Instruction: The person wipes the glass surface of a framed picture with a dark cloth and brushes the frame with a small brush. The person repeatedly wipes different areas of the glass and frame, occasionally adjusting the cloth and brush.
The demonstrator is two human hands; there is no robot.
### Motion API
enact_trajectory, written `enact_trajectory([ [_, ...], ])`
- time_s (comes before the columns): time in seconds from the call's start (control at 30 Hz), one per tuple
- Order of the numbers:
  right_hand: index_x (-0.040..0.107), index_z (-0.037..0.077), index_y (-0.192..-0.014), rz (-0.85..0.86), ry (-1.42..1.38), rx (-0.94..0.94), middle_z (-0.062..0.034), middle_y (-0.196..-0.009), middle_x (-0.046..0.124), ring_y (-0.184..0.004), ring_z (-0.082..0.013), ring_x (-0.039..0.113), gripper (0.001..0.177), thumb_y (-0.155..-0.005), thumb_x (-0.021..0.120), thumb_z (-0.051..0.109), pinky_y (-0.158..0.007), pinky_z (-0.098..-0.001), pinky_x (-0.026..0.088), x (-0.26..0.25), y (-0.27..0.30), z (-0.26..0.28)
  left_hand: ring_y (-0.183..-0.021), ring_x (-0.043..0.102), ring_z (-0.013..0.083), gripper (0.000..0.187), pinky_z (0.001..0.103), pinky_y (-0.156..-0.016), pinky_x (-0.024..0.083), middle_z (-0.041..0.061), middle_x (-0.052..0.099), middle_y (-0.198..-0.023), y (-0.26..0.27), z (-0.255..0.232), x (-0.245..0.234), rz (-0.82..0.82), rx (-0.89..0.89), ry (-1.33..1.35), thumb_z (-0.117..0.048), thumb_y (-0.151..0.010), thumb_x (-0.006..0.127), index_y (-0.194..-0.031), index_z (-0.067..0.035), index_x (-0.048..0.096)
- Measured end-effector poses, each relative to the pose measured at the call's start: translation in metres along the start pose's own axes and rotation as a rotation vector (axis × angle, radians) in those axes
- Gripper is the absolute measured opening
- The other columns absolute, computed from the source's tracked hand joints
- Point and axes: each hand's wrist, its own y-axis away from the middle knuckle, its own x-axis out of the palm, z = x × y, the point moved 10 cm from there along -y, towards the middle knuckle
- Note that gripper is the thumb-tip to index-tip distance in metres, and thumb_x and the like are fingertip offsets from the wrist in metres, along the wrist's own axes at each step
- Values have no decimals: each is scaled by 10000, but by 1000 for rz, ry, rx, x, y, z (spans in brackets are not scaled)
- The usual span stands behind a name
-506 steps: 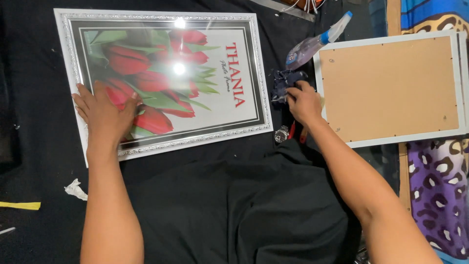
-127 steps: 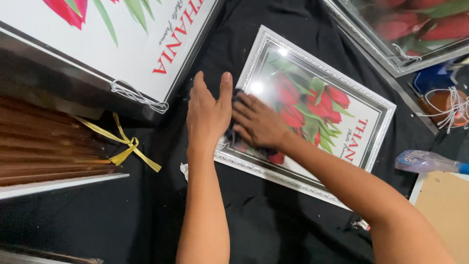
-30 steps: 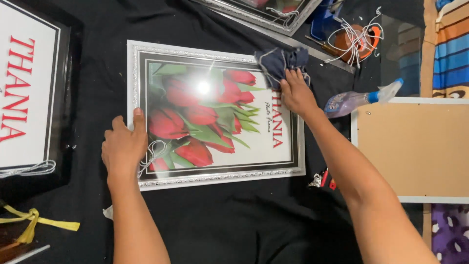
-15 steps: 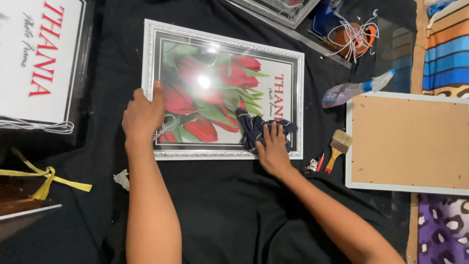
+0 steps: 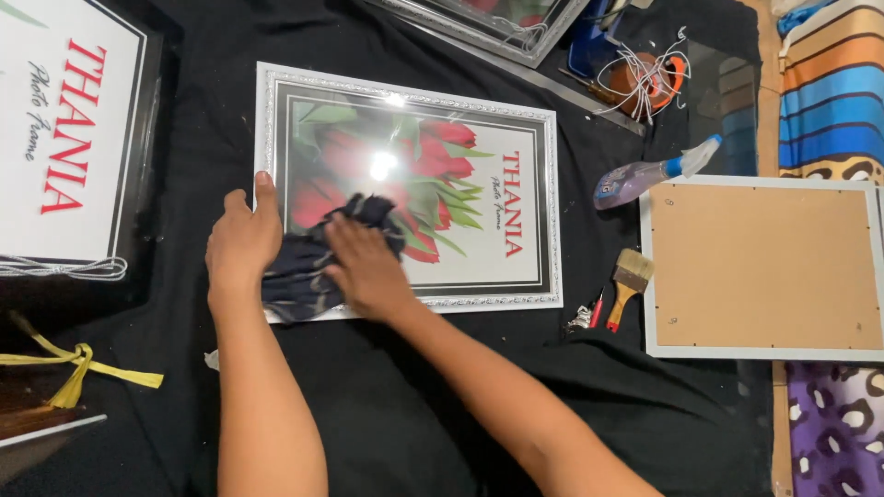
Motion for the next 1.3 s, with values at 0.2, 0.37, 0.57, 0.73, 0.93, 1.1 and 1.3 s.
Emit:
enact_trajectory([
  [0.2,410,6,-1578,-33,224,363,-262,-1619,390,-1476,-452,383,610,-1061,517,312,-1193,-577,288,-96,94,-202,-1291,504,602,907,666,-1049,382,417,533,-1374,-17,9,11,-22,20,-23,-681,-1063,181,-1534,63,397],
  [0.37,321,-28,-1605,-23,251,742,-257,-1681,261,-1552,-441,238,654,-1103,376,388,-1215,-630,252,-107,144,-294,-1281,512,599,944,661,-1041,392,403,528,-1373,-15,10,12,-22,-3,-50,-721,-1037,162,-1541,41,398],
  [0.57,419,-53,-1536,-245,305,647,-324,-1611,338,-1479,-537,315,631,-1024,531,299,-1146,-674,309,-61,23,-181,-1295,495,605,893,662,-1056,374,414,502,-1394,-10,-3,4,-11,-23,-50,-667,-1063,179,-1545,53,393],
  [0.73,437,-60,-1513,-253,105,298,-322,-1589,391,-1487,-530,338,634,-985,543,276,-1168,-639,310,-24,-86,-31,-1352,443,599,868,656,-1105,319,423,468,-1437,-18,1,4,-21,-51,-49,-639,-1087,147,-1562,55,362],
  [0.93,327,212,-1637,-268,81,-78,-39,-1743,290,-1621,-305,350,628,-1064,415,451,-1312,-514,361,4,-144,-27,-1361,444,572,889,645,-1103,311,399,488,-1447,-28,8,11,-85,-64,-125,-681,-1104,110,-1567,23,392],
  [1.1,281,162,-1638,-3,174,132,-45,-1719,253,-1594,-258,249,564,-1114,359,356,-1266,-486,241,-51,-142,-170,-1255,451,567,816,638,-1028,342,366,476,-1386,-31,12,20,-95,-108,-227,-650,-1045,172,-1514,-60,485],
  [1.3,336,42,-1629,-148,230,304,-228,-1652,350,-1516,-430,324,572,-1122,463,275,-1220,-560,225,-122,-53,-340,-1224,521,614,828,662,-999,407,389,542,-1295,-33,7,20,-167,-61,-251,-641,-1105,241,-1453,42,551],
])
